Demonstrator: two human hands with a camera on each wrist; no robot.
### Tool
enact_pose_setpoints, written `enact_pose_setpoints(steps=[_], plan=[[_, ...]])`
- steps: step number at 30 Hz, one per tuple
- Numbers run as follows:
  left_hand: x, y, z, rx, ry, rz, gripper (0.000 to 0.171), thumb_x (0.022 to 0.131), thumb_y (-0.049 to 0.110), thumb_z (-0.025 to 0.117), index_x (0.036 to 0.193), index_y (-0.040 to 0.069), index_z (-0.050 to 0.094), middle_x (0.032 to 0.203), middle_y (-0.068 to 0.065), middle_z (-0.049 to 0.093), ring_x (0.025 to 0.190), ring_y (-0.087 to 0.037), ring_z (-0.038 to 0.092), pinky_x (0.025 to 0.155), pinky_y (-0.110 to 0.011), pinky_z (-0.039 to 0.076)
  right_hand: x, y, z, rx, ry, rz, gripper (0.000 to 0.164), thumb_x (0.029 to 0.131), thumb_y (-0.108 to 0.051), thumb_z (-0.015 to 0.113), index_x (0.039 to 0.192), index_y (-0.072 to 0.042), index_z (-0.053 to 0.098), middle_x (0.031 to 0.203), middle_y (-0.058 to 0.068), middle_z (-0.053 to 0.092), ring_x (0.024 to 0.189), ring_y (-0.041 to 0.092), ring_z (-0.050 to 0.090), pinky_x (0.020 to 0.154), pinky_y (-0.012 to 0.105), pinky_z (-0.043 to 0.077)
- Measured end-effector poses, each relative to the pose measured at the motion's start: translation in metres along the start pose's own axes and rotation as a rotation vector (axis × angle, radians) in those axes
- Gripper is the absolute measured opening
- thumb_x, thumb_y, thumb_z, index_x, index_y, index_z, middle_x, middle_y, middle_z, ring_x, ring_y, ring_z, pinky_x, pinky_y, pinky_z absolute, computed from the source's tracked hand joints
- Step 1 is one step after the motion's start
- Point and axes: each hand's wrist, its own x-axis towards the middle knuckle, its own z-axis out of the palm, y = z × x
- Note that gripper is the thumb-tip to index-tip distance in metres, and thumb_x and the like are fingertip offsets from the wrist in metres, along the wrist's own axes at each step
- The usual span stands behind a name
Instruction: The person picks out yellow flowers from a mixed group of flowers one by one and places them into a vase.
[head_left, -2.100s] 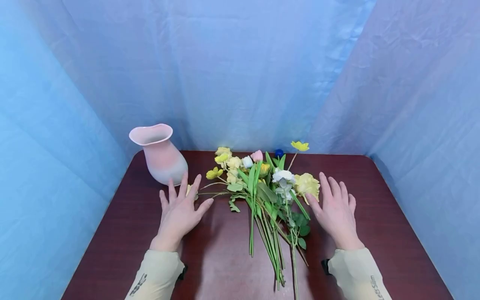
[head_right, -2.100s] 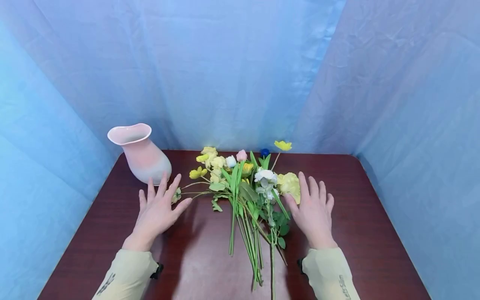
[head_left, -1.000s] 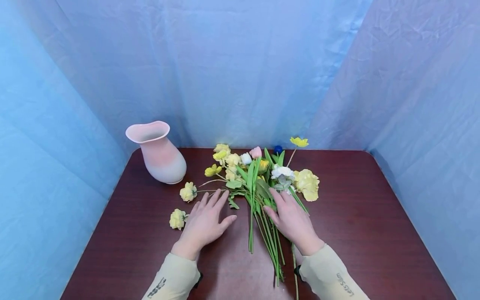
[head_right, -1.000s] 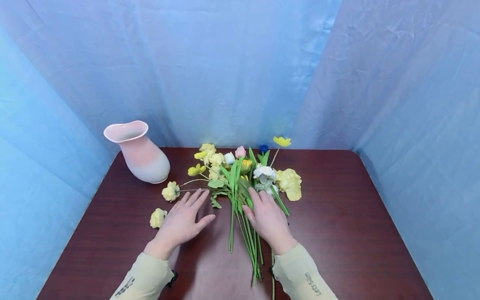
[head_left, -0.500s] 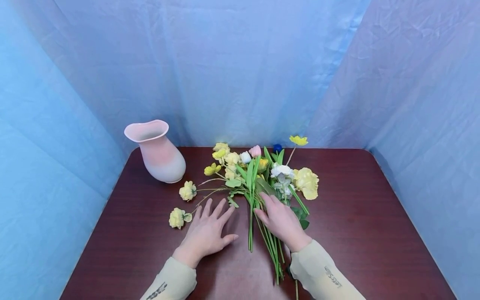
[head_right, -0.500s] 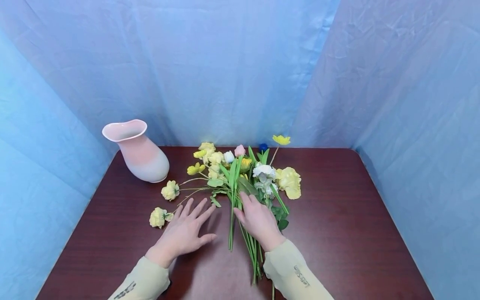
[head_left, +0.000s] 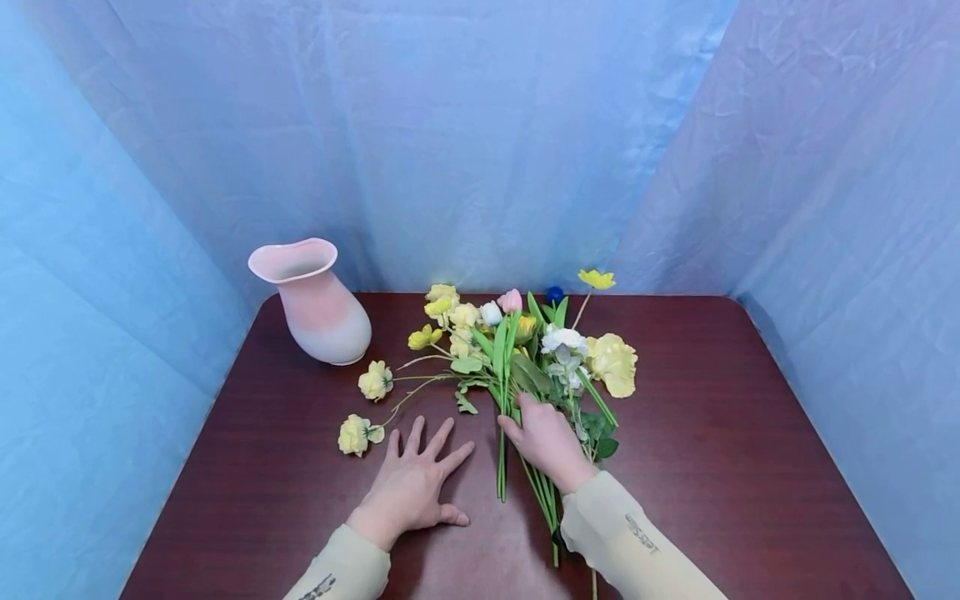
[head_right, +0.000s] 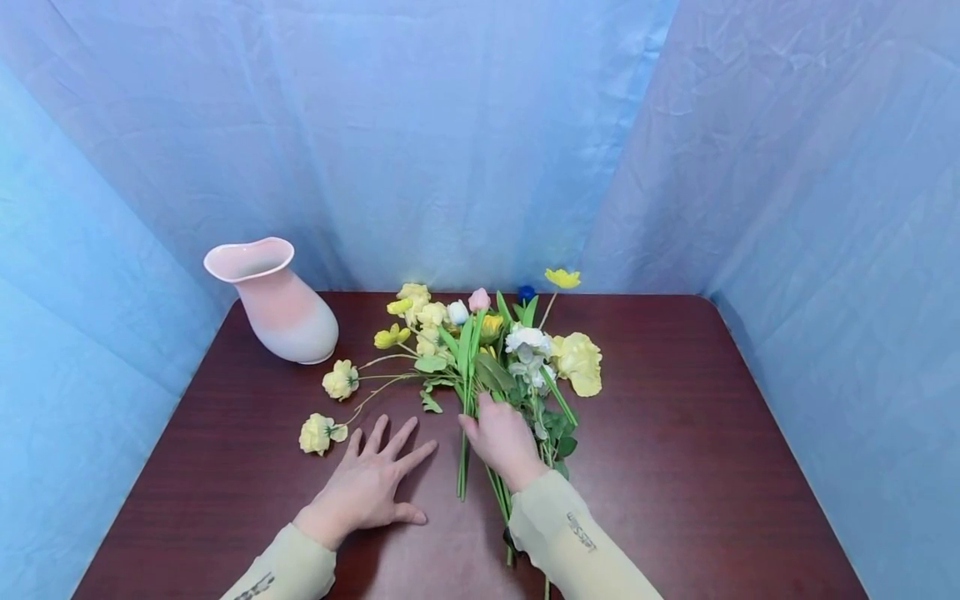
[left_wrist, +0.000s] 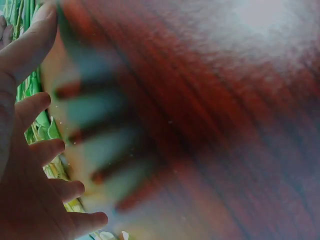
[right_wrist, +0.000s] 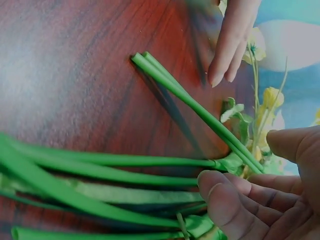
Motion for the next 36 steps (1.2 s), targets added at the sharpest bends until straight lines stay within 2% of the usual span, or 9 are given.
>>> enact_pose_setpoints(steps=[4,9,12,16,21,26,31,36], plan=[[-0.001,0.0,0.003,-0.004,-0.025,0.0,0.097,0.064,0.078,0.064,0.147,0.035,0.037,0.157,-0.011,0.023,0.136,-0.051,0.02,0.096,-0.074,0.028,0.002,0.0,0.005,0.042,-0.054,0.044,0.031,0.095,-0.031,0.061,0.105,-0.001,0.06,0.07,0.008,0.061,0.049,0.016,0.053,0.048,0.035,0.046],[-0.001,0.001,0.004,-0.02,-0.046,-0.015,0.097,0.064,0.078,0.064,0.147,0.036,0.036,0.157,-0.01,0.022,0.136,-0.05,0.021,0.096,-0.075,0.027,0.002,0.0,0.009,0.212,-0.167,0.127,0.025,0.099,-0.028,0.056,0.101,-0.003,0.058,0.049,0.005,0.055,0.032,0.016,0.051,0.033,0.031,0.046],[-0.001,0.001,0.003,-0.021,-0.055,-0.019,0.098,0.064,0.078,0.064,0.147,0.036,0.036,0.158,-0.01,0.021,0.136,-0.05,0.02,0.096,-0.076,0.026,0.004,0.001,0.012,0.292,-0.215,0.168,0.021,0.1,-0.026,0.054,0.099,-0.004,0.058,0.048,0.01,0.058,0.029,0.018,0.052,0.029,0.033,0.045],[-0.001,0.001,0.004,-0.022,-0.063,-0.021,0.098,0.064,0.078,0.064,0.148,0.036,0.035,0.158,-0.01,0.02,0.136,-0.05,0.019,0.096,-0.076,0.025,0.01,0.002,0.014,0.327,-0.25,0.203,0.02,0.1,-0.023,0.053,0.095,-0.005,0.06,0.055,0.015,0.062,0.032,0.021,0.054,0.031,0.034,0.047],[-0.001,0.002,0.003,-0.022,-0.07,-0.02,0.097,0.065,0.078,0.064,0.148,0.035,0.035,0.158,-0.01,0.02,0.136,-0.05,0.019,0.097,-0.076,0.025,0.013,0.003,0.015,0.372,-0.271,0.233,0.02,0.1,-0.021,0.053,0.089,-0.006,0.059,0.058,0.014,0.063,0.035,0.023,0.056,0.032,0.035,0.048],[0.0,0.002,0.003,-0.025,-0.079,-0.019,0.097,0.066,0.078,0.064,0.148,0.036,0.034,0.158,-0.01,0.019,0.137,-0.05,0.018,0.097,-0.076,0.024,0.012,0.004,0.013,0.443,-0.276,0.242,0.019,0.101,-0.019,0.052,0.092,-0.003,0.058,0.057,0.012,0.063,0.035,0.021,0.055,0.034,0.035,0.049],[0.0,0.002,0.003,-0.025,-0.09,-0.023,0.097,0.066,0.078,0.063,0.149,0.036,0.032,0.159,-0.009,0.018,0.137,-0.05,0.017,0.097,-0.076,0.024,0.009,0.003,0.006,0.505,-0.252,0.243,0.018,0.1,-0.017,0.053,0.095,-0.001,0.058,0.059,0.012,0.063,0.036,0.021,0.056,0.038,0.044,0.052],[0.0,0.001,0.004,-0.02,-0.092,-0.025,0.098,0.066,0.079,0.062,0.149,0.037,0.031,0.159,-0.009,0.017,0.137,-0.05,0.016,0.098,-0.076,0.023,0.007,0.002,0.001,0.527,-0.231,0.227,0.017,0.099,-0.017,0.055,0.089,-0.003,0.057,0.059,0.013,0.063,0.037,0.024,0.057,0.041,0.049,0.053]])
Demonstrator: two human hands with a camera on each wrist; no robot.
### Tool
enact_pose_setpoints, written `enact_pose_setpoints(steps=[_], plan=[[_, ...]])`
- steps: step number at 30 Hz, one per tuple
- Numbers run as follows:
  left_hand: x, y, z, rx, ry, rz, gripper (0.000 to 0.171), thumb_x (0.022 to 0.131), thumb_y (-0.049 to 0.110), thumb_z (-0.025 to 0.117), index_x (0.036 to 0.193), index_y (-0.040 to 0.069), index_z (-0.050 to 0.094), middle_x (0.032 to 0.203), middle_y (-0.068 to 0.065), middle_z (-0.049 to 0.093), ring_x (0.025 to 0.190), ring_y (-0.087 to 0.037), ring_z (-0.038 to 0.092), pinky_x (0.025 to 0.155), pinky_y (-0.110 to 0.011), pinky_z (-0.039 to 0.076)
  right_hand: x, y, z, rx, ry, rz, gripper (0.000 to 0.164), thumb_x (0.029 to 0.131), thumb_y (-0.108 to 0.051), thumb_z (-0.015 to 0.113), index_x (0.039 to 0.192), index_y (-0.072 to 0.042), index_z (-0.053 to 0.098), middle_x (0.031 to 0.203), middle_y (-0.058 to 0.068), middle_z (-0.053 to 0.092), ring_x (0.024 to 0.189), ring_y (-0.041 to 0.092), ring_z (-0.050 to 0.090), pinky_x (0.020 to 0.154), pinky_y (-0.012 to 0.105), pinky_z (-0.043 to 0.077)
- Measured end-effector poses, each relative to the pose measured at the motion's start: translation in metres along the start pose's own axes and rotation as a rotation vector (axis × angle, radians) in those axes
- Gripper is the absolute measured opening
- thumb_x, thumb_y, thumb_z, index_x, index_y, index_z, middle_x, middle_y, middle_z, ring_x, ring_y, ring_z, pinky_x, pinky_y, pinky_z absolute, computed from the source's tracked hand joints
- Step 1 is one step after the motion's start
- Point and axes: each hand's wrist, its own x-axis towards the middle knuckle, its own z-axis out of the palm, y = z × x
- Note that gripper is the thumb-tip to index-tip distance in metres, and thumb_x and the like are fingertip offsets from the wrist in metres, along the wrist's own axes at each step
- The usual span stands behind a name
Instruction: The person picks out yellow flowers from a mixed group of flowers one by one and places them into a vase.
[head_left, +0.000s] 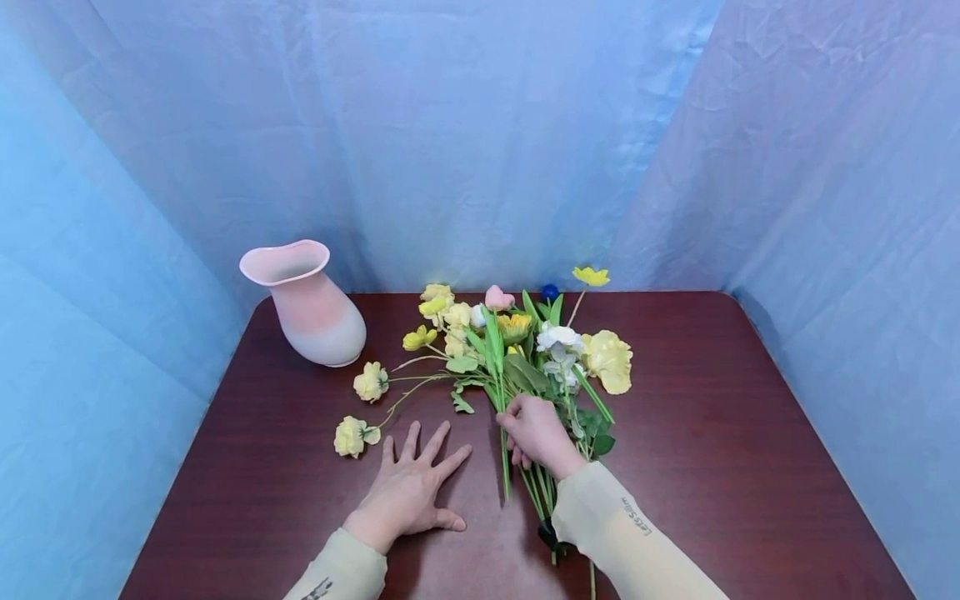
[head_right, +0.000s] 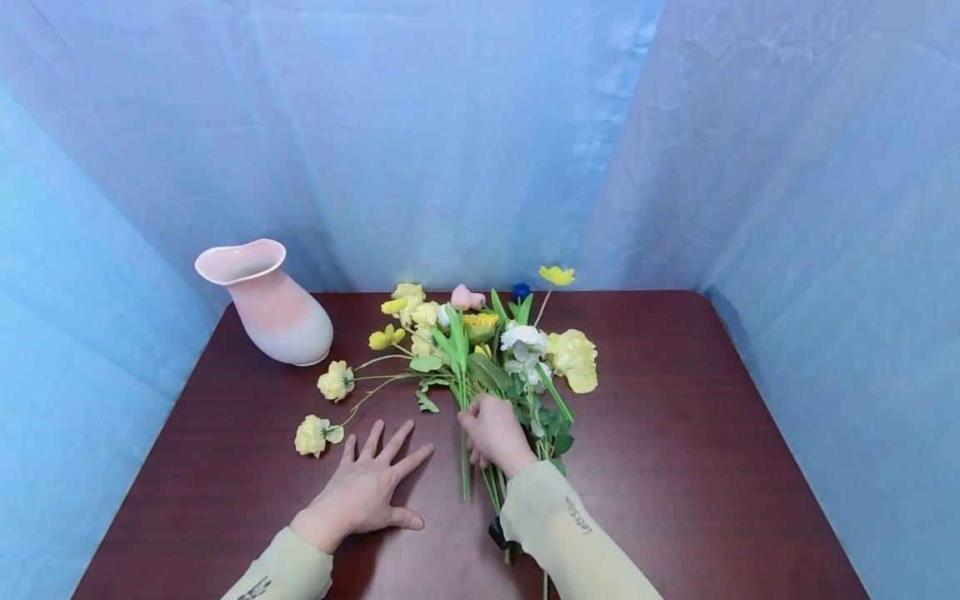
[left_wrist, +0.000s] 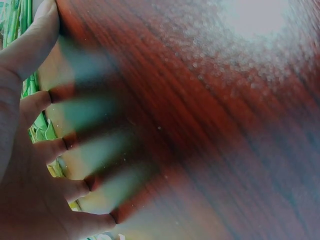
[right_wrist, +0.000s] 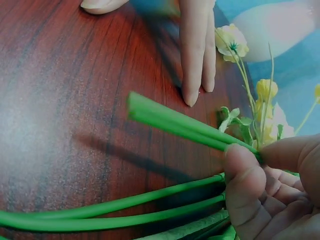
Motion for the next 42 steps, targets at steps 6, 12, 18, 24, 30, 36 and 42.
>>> enact_pose_setpoints(steps=[6,12,18,24,30,36,42], plan=[[0.0,-0.001,0.001,-0.005,0.0,0.002,0.097,0.067,0.079,0.061,0.149,0.037,0.031,0.159,-0.009,0.016,0.138,-0.05,0.015,0.098,-0.076,0.022,-0.002,-0.002,-0.004,0.018,0.016,-0.015,0.018,0.099,-0.017,0.054,0.086,-0.005,0.056,0.06,0.013,0.063,0.04,0.029,0.057,0.037,0.043,0.051],[-0.001,0.0,0.0,-0.015,-0.01,-0.002,0.098,0.067,0.078,0.062,0.149,0.037,0.03,0.16,-0.009,0.015,0.138,-0.05,0.013,0.099,-0.076,0.021,-0.008,-0.01,-0.015,0.024,0.065,-0.025,0.015,0.099,-0.018,0.055,0.092,-0.004,0.056,0.063,0.016,0.064,0.037,0.026,0.055,0.037,0.044,0.05],[-0.001,-0.001,0.0,-0.028,-0.018,-0.005,0.098,0.067,0.078,0.062,0.15,0.037,0.028,0.16,-0.008,0.013,0.139,-0.049,0.011,0.099,-0.077,0.019,-0.016,-0.015,-0.044,-0.027,0.179,-0.042,0.014,0.099,-0.02,0.056,0.095,-0.007,0.058,0.065,0.015,0.064,0.04,0.028,0.057,0.034,0.039,0.048],[-0.001,-0.002,0.001,-0.034,-0.017,-0.005,0.099,0.067,0.078,0.063,0.15,0.038,0.028,0.16,-0.008,0.012,0.139,-0.05,0.011,0.099,-0.077,0.018,-0.031,-0.009,-0.087,-0.081,0.275,-0.056,0.015,0.099,-0.021,0.055,0.101,-0.006,0.057,0.067,0.014,0.064,0.045,0.03,0.06,0.037,0.04,0.05],[0.0,-0.002,0.001,-0.038,-0.022,-0.009,0.099,0.067,0.078,0.063,0.15,0.038,0.028,0.16,-0.008,0.011,0.139,-0.049,0.01,0.099,-0.077,0.017,-0.043,0.017,-0.126,-0.134,0.381,-0.042,0.021,0.099,-0.024,0.053,0.1,-0.004,0.056,0.065,0.013,0.066,0.044,0.026,0.061,0.039,0.04,0.052],[0.0,0.0,-0.002,-0.041,-0.028,-0.009,0.098,0.067,0.077,0.064,0.15,0.037,0.029,0.16,-0.008,0.012,0.139,-0.049,0.011,0.099,-0.077,0.018,-0.055,0.049,-0.151,-0.133,0.421,0.047,0.027,0.1,-0.026,0.051,0.101,0.001,0.055,0.066,0.015,0.066,0.048,0.029,0.062,0.041,0.039,0.053],[0.0,0.0,-0.002,-0.033,-0.02,-0.007,0.098,0.067,0.077,0.065,0.149,0.037,0.029,0.16,-0.009,0.014,0.138,-0.05,0.013,0.099,-0.077,0.02,-0.063,0.08,-0.163,-0.161,0.365,0.131,0.029,0.101,-0.024,0.047,0.102,0.004,0.054,0.062,0.011,0.064,0.045,0.027,0.06,0.044,0.041,0.053]])
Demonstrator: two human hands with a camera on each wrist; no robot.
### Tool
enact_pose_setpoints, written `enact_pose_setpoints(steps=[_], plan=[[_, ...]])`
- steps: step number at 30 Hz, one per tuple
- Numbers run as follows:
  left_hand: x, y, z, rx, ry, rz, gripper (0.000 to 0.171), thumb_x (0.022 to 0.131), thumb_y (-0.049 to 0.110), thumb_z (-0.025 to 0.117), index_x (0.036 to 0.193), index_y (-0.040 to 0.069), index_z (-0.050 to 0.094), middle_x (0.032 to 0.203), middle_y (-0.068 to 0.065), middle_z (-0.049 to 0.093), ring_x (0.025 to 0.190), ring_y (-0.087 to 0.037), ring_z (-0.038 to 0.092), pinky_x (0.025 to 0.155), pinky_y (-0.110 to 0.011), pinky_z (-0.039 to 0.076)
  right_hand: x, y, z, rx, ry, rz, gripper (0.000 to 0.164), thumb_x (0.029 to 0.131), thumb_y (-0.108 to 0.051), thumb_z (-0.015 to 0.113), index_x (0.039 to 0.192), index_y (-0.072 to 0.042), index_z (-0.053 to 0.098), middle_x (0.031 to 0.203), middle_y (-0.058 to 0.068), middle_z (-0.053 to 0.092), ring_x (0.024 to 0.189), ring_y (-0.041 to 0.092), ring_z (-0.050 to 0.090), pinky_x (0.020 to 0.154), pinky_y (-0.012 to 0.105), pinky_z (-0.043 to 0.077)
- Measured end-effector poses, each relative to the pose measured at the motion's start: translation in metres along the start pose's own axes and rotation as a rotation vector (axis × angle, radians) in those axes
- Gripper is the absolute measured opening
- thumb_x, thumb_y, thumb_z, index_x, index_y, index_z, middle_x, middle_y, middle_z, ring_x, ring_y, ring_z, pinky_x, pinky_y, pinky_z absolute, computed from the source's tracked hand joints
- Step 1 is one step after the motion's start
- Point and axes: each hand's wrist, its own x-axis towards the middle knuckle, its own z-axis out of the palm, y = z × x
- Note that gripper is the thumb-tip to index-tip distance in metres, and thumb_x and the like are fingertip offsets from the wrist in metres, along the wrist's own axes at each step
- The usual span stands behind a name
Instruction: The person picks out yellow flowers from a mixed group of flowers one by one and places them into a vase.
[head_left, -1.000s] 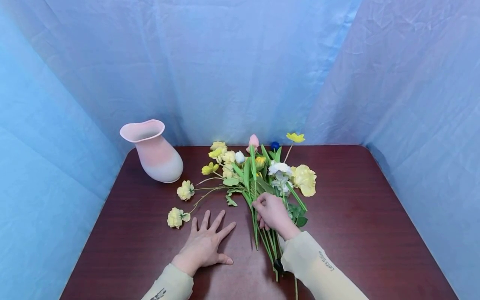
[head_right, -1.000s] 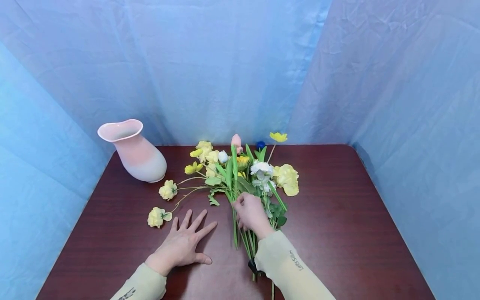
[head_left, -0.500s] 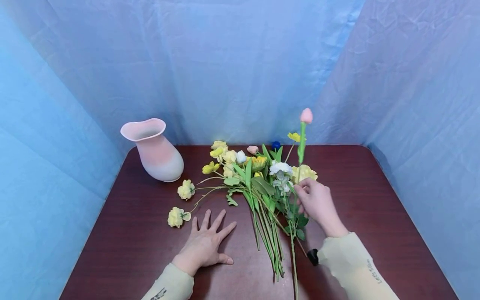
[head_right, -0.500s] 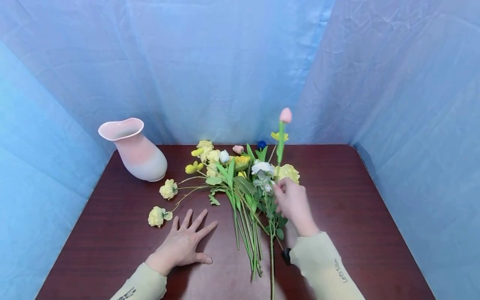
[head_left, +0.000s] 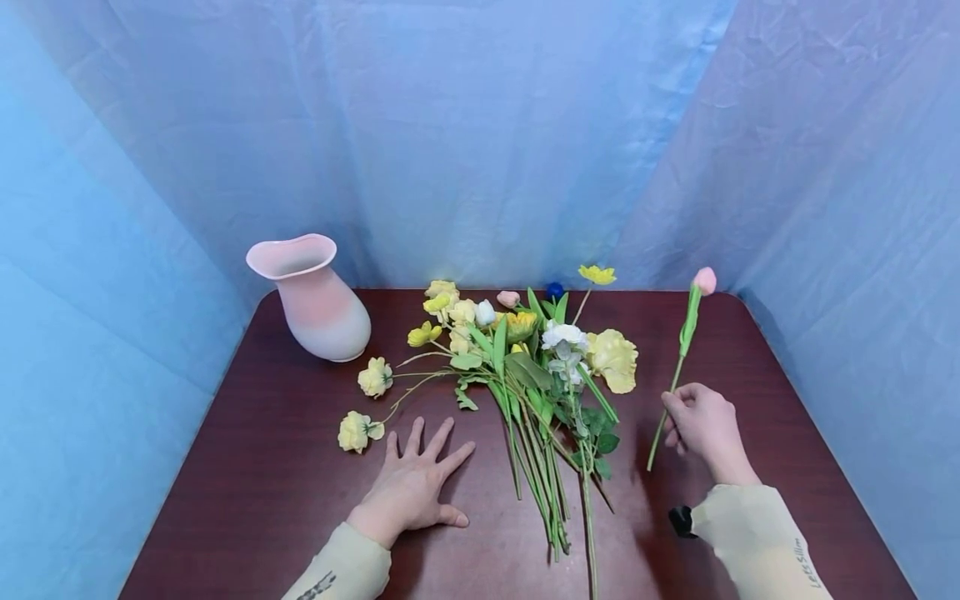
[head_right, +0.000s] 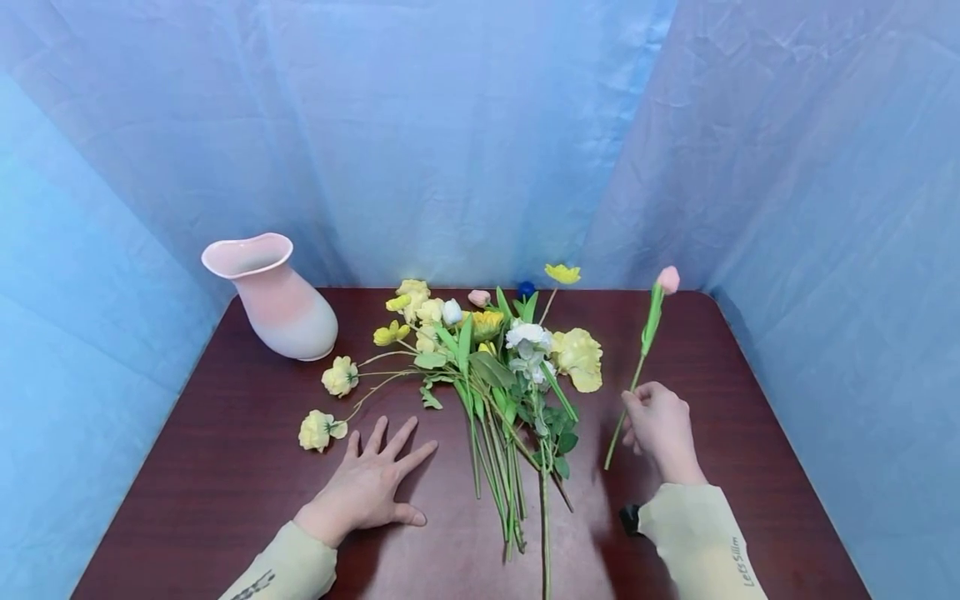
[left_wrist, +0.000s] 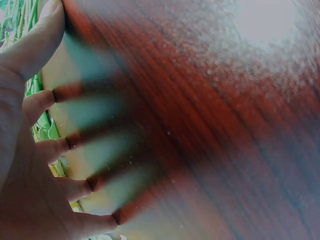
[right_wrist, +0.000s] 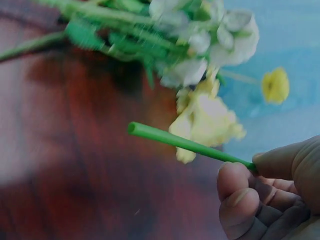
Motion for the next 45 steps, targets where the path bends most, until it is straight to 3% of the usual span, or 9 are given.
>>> enact_pose_setpoints(steps=[11,19,27,32,36,41,45], plan=[[-0.001,0.0,0.001,0.001,0.002,0.003,0.098,0.067,0.077,0.064,0.15,0.037,0.029,0.16,-0.009,0.014,0.138,-0.049,0.013,0.099,-0.076,0.02,0.001,0.04,0.013,-0.036,-0.069,0.11,0.022,0.099,-0.015,0.049,0.09,0.004,0.056,0.058,0.008,0.062,0.045,0.025,0.06,0.042,0.036,0.052],[-0.001,-0.001,-0.001,0.004,0.003,0.006,0.097,0.068,0.077,0.064,0.15,0.037,0.029,0.16,-0.009,0.014,0.138,-0.049,0.013,0.099,-0.076,0.02,0.0,0.051,0.018,-0.046,-0.081,0.162,0.022,0.099,-0.015,0.051,0.087,0.003,0.056,0.055,0.007,0.06,0.043,0.021,0.058,0.041,0.035,0.051],[-0.001,0.0,-0.002,0.005,0.003,0.008,0.097,0.068,0.077,0.063,0.15,0.036,0.029,0.16,-0.009,0.015,0.138,-0.049,0.013,0.099,-0.076,0.021,0.0,0.056,0.02,-0.122,-0.06,0.152,0.024,0.097,-0.018,0.054,0.083,0.001,0.057,0.052,0.007,0.059,0.041,0.021,0.058,0.041,0.035,0.051],[-0.002,0.0,-0.002,-0.006,-0.003,0.005,0.097,0.068,0.076,0.064,0.15,0.037,0.029,0.16,-0.009,0.014,0.139,-0.049,0.013,0.099,-0.076,0.021,0.001,0.048,0.017,-0.181,0.011,0.125,0.029,0.097,-0.027,0.056,0.086,0.0,0.057,0.05,0.007,0.057,0.039,0.02,0.057,0.041,0.035,0.05],[-0.002,0.0,-0.001,-0.006,-0.001,0.003,0.097,0.068,0.076,0.064,0.149,0.036,0.03,0.16,-0.009,0.014,0.138,-0.049,0.013,0.099,-0.076,0.021,0.002,0.03,0.013,-0.222,0.109,0.055,0.028,0.097,-0.029,0.053,0.09,-0.001,0.058,0.05,0.005,0.057,0.04,0.019,0.056,0.045,0.038,0.049],[-0.001,0.0,-0.001,0.004,0.006,0.004,0.097,0.068,0.076,0.064,0.149,0.036,0.03,0.159,-0.009,0.015,0.138,-0.049,0.014,0.099,-0.076,0.021,0.003,-0.001,0.01,-0.291,0.229,-0.058,0.027,0.095,-0.028,0.055,0.095,-0.002,0.061,0.067,0.008,0.062,0.059,0.027,0.059,0.059,0.048,0.048],[-0.001,0.0,-0.001,0.008,0.007,0.003,0.097,0.067,0.077,0.064,0.149,0.037,0.03,0.159,-0.009,0.015,0.138,-0.049,0.014,0.099,-0.075,0.021,-0.001,-0.029,0.014,-0.276,0.239,-0.099,0.029,0.095,-0.03,0.055,0.105,-0.004,0.062,0.087,0.014,0.067,0.073,0.034,0.06,0.063,0.052,0.047]])
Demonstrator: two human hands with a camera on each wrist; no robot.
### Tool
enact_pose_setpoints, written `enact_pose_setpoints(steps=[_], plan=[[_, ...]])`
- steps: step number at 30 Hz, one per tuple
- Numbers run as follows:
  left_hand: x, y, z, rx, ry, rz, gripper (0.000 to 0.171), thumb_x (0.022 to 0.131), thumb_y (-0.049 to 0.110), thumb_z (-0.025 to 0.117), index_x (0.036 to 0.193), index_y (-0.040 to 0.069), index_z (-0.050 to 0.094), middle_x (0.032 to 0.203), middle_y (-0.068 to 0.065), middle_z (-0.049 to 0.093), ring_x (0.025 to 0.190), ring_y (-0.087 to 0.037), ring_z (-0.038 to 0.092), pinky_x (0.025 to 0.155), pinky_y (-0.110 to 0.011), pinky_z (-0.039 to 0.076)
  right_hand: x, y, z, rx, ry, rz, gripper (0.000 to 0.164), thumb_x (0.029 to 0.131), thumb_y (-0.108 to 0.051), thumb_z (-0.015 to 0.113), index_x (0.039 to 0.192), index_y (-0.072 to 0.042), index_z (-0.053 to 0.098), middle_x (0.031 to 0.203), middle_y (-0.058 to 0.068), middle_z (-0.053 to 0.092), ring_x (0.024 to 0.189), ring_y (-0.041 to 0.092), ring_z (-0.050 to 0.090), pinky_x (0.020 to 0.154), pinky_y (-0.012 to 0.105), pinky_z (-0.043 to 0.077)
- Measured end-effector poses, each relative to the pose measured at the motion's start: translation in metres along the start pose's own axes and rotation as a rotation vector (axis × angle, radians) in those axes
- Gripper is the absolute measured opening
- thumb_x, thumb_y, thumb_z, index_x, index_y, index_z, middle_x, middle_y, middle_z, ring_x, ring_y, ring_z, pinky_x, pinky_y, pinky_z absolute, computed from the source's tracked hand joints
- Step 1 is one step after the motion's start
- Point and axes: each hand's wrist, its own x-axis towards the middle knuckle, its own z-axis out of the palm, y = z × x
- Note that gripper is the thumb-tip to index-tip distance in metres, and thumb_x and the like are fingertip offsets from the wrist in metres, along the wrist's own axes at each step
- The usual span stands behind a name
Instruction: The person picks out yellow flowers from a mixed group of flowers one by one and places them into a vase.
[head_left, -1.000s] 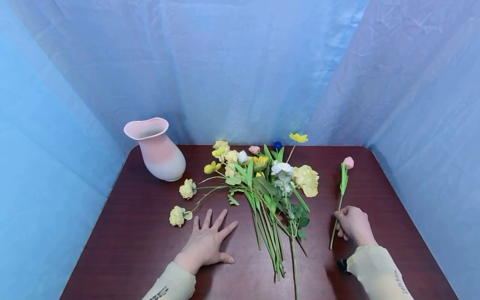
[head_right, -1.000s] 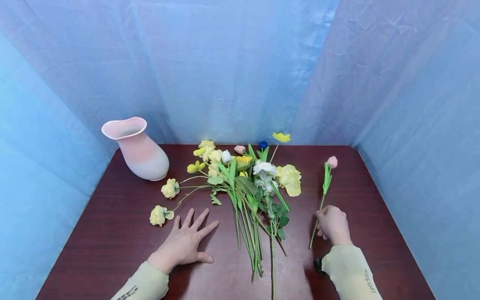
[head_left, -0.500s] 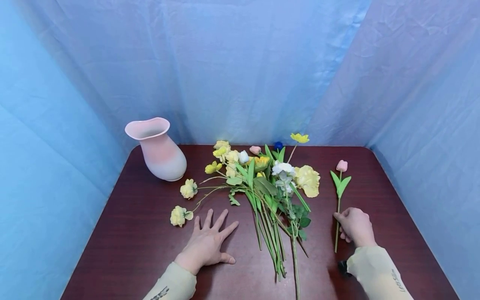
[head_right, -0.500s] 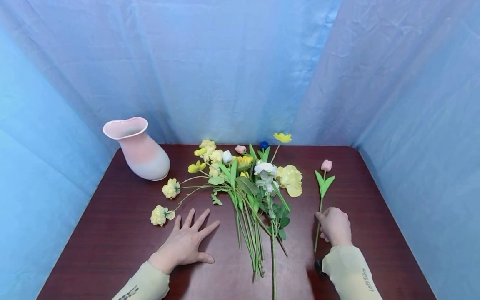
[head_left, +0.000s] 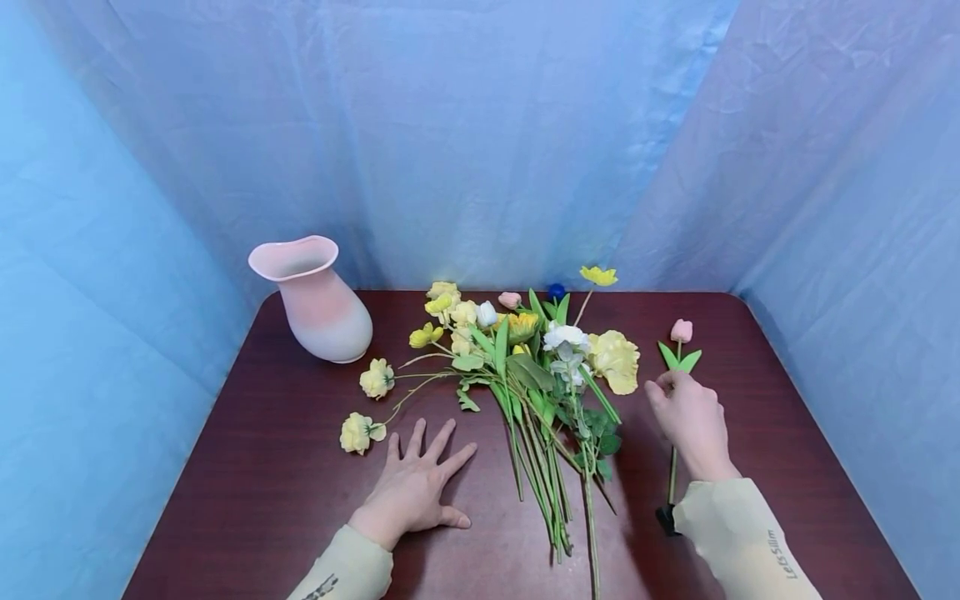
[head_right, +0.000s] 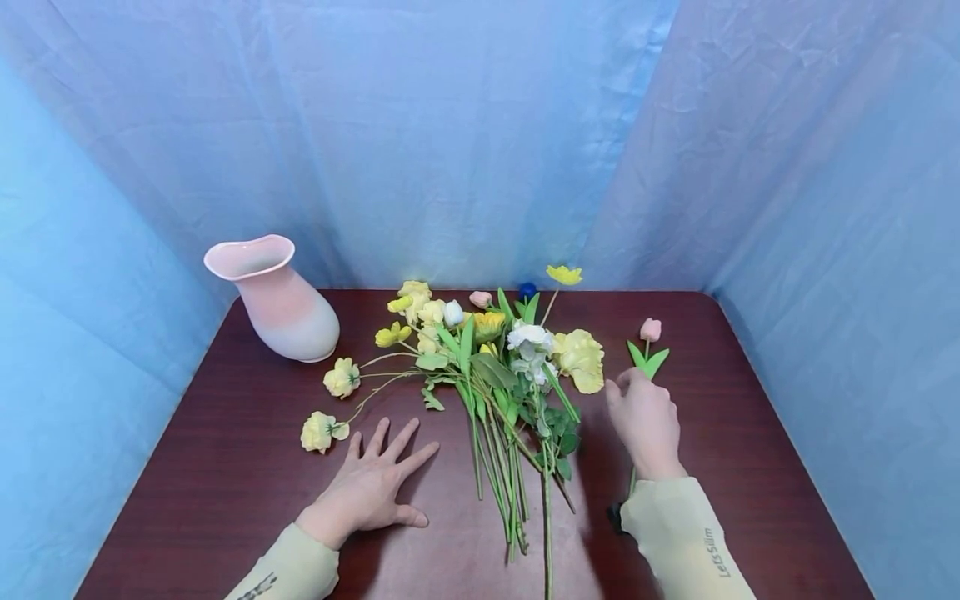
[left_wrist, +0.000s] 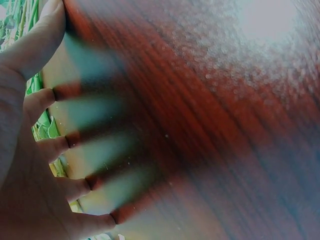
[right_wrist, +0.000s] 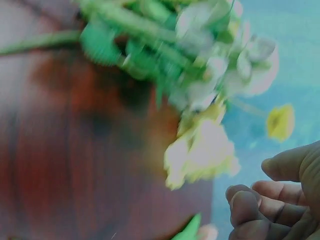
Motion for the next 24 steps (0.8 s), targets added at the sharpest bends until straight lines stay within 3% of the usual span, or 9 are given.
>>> enact_pose_setpoints(steps=[3,7,14,18,24], plan=[[0.0,0.0,0.0,0.004,-0.003,-0.003,0.097,0.067,0.077,0.064,0.149,0.037,0.029,0.159,-0.008,0.015,0.138,-0.049,0.014,0.099,-0.075,0.022,-0.003,-0.021,0.0,0.021,0.01,-0.042,0.029,0.095,-0.029,0.056,0.109,-0.004,0.062,0.092,0.016,0.068,0.076,0.034,0.062,0.063,0.053,0.048],[0.001,0.0,0.0,0.009,-0.009,-0.008,0.097,0.067,0.077,0.064,0.149,0.038,0.029,0.16,-0.008,0.014,0.139,-0.048,0.014,0.099,-0.075,0.022,-0.006,-0.047,0.005,0.025,0.012,-0.118,0.029,0.095,-0.029,0.057,0.111,-0.005,0.061,0.083,0.011,0.067,0.067,0.029,0.062,0.06,0.051,0.049],[0.002,0.0,0.001,0.016,-0.008,-0.007,0.098,0.067,0.078,0.063,0.15,0.038,0.028,0.16,-0.008,0.014,0.139,-0.048,0.013,0.1,-0.075,0.021,-0.008,-0.086,0.02,0.008,-0.062,-0.254,0.032,0.096,-0.03,0.059,0.116,-0.006,0.06,0.074,0.004,0.066,0.056,0.018,0.057,0.053,0.043,0.047],[0.002,0.0,0.001,0.017,-0.007,-0.002,0.098,0.067,0.078,0.063,0.15,0.038,0.028,0.16,-0.008,0.014,0.139,-0.048,0.014,0.099,-0.075,0.021,-0.012,-0.103,0.034,0.0,-0.1,-0.29,0.031,0.095,-0.03,0.061,0.116,-0.006,0.06,0.062,0.001,0.059,0.045,0.014,0.049,0.042,0.036,0.042],[0.001,0.0,0.0,0.004,-0.016,-0.009,0.098,0.067,0.077,0.063,0.149,0.037,0.029,0.16,-0.008,0.014,0.139,-0.048,0.013,0.099,-0.075,0.02,-0.018,-0.118,0.061,-0.047,-0.098,-0.36,0.025,0.092,-0.029,0.065,0.105,-0.007,0.064,0.065,0.008,0.062,0.05,0.022,0.055,0.042,0.04,0.045]])
